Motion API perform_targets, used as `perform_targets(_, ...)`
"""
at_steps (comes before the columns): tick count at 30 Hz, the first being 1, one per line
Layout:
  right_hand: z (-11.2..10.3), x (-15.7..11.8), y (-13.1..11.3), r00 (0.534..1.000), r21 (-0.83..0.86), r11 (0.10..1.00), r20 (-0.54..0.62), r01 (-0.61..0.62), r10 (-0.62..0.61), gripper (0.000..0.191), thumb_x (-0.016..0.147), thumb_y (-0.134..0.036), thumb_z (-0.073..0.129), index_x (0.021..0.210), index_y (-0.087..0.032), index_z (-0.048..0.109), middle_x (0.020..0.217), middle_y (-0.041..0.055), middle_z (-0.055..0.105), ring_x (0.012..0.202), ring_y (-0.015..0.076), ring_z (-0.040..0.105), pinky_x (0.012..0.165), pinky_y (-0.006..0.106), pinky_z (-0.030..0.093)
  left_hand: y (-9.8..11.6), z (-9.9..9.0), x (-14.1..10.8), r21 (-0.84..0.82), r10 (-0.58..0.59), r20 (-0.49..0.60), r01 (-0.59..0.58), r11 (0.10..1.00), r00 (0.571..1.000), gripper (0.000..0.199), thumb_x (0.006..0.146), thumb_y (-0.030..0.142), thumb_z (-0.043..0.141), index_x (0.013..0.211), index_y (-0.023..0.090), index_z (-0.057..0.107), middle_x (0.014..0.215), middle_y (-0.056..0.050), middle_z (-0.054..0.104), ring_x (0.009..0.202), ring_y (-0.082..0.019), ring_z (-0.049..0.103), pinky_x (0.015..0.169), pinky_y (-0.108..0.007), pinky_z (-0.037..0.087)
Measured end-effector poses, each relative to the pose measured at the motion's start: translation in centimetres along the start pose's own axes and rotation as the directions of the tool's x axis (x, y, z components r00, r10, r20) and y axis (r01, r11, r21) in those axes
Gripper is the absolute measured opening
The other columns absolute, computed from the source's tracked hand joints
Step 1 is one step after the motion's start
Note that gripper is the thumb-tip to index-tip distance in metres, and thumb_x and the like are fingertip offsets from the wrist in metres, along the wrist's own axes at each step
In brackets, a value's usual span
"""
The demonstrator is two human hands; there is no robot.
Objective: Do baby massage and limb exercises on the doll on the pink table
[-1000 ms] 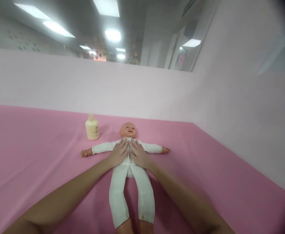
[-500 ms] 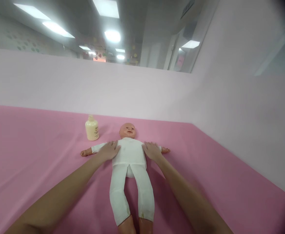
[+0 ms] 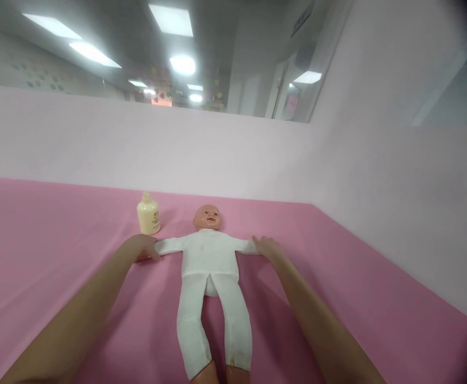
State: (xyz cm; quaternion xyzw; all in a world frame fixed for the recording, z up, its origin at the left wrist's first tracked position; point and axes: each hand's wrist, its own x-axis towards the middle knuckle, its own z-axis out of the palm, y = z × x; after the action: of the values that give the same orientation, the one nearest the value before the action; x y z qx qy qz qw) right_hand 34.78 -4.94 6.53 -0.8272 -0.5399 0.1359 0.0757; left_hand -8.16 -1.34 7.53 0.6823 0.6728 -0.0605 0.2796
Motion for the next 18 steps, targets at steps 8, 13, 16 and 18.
perform_targets(8,-0.1,1.2,1.4,0.999,0.165,0.986,-0.04,0.005,0.002,0.044,0.091,-0.047,0.049,0.107,-0.012,0.069,0.11,0.0214,0.067,0.112,0.0358,0.061,0.088,0.043,0.047,0.1,-1.8,-1.0,0.096,-0.075,0.089,0.066,0.993,0.993,0.021,0.049,0.026,0.072,0.064,0.019,0.059,0.058,-0.008,0.064,0.064,-0.03,0.065,0.062,-0.039,0.052)
perform_targets(13,0.2,2.2,2.0,0.983,0.378,0.926,-0.167,-0.013,0.082,0.051,0.079,-0.038,0.063,0.122,-0.012,0.063,0.131,0.0258,0.054,0.124,0.0387,0.054,0.099,0.049,0.045,-0.2,-2.5,-1.9,-0.071,-0.049,0.081,0.054,0.996,0.995,0.023,0.053,0.028,0.072,0.068,0.022,0.056,0.052,-0.003,0.055,0.06,-0.026,0.062,0.057,-0.034,0.049)
perform_targets(16,0.4,2.9,2.2,0.971,0.556,0.831,-0.216,0.037,0.101,0.059,0.076,-0.034,0.062,0.132,-0.014,0.055,0.137,0.0228,0.051,0.122,0.0329,0.057,0.101,0.044,0.048,-0.2,-3.2,-2.3,-0.131,-0.006,-0.084,-0.005,0.991,0.996,0.027,0.053,0.03,0.073,0.074,0.022,0.059,0.069,-0.005,0.063,0.068,-0.025,0.064,0.058,-0.031,0.048)
perform_targets(18,0.6,3.3,2.0,0.967,0.674,0.734,-0.231,0.083,0.103,0.062,0.076,-0.033,0.061,0.135,-0.016,0.05,0.134,0.0201,0.055,0.117,0.0288,0.061,0.097,0.04,0.053,0.1,-3.6,-2.7,-0.185,0.033,-0.189,-0.069,0.98,0.981,0.031,0.052,0.033,0.074,0.078,0.021,0.062,0.089,-0.008,0.068,0.077,-0.026,0.066,0.061,-0.031,0.05)
